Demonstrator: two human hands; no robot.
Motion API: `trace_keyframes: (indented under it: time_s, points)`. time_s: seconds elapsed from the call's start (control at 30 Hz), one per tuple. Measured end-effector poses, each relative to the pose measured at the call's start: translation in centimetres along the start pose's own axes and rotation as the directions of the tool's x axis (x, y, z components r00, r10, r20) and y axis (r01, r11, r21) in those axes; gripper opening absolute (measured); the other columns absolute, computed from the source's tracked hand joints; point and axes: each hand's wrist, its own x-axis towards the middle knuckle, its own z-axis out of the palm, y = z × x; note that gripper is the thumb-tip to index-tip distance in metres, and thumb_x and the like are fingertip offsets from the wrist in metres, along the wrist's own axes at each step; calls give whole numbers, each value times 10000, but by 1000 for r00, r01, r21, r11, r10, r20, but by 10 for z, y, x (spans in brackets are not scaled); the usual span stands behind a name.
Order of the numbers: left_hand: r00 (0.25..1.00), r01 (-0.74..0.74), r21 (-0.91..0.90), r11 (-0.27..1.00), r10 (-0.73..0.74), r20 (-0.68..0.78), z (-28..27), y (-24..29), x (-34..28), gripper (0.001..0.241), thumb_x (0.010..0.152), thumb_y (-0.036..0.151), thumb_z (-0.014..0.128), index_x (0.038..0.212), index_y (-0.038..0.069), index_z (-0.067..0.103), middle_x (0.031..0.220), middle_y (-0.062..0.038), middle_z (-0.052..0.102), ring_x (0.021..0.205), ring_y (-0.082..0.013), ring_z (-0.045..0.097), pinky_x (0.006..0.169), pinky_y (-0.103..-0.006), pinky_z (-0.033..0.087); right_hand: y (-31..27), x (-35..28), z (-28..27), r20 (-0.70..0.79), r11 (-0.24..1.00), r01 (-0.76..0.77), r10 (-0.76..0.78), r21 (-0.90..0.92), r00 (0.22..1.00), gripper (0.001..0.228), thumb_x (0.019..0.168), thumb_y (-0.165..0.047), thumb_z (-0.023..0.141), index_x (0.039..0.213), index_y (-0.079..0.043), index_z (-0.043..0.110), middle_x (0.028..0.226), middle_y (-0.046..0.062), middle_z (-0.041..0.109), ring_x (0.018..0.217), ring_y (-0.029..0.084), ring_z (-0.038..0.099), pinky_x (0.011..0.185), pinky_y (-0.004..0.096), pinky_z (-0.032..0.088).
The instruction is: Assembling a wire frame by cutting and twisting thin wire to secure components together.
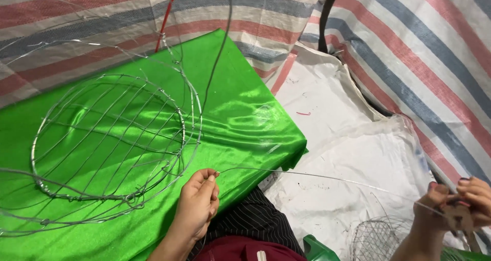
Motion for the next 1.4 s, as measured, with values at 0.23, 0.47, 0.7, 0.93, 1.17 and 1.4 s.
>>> trace_keyframes:
  time_s: [0.23,0.47,0.7,0.93,1.17,1.4]
  points:
    - [1000,24,-35,999,-24,-12,-12,-14,15,160,1069,47,461,1173,0,573,703,-107,478,381,-131,285,327,-250,147,11,229,-49,209,431,-493,555,755,805,403,855,269,357,1244,266,466,1298,401,418,1168,537,514,1007,640,562]
    - [1000,-20,-117,993,22,10,-15,-14,18,106,1067,58,442,1103,30,538,647,-80,393,342,-113,236,307,-266,103,7,157,-8,550,-169,-718,764,675,337,357,1174,-67,514,1519,25,519,1245,118,574,1177,221,570,1009,376,519]
    - [1000,-17,-149,989,14,-18,-32,-13,20,122,1086,64,414,1138,43,522,661,-72,386,358,-111,232,311,-263,110,33,100,30,393,-225,-760,918,609,43,255,1126,-232,690,1305,-59,635,1316,217,641,1145,368,754,772,456,742]
    - [999,-13,-202,979,20,35,-25,-12,15,114,1070,54,433,1125,35,531,627,-69,393,331,-97,231,306,-260,96,19,86,26,378,-174,-889,926,424,-1,170,1089,-218,765,1026,-104,655,941,14,589,874,152,573,825,339,541]
    - [995,26,-231,973,-2,104,-23,-14,6,118,1063,53,470,1132,20,560,639,-90,413,332,-103,230,309,-243,90,-93,168,-21,850,-1,-962,469,274,241,173,1119,-199,646,1185,-42,613,1060,112,626,944,260,622,847,377,524]
    - [990,65,-279,958,-28,136,-23,-22,4,82,1054,64,502,1112,47,558,638,-71,414,327,-88,250,292,-220,101,-244,335,-56,790,240,-759,-299,605,535,347,831,-404,734,1062,-152,673,977,147,651,922,372,631,753,507,517]
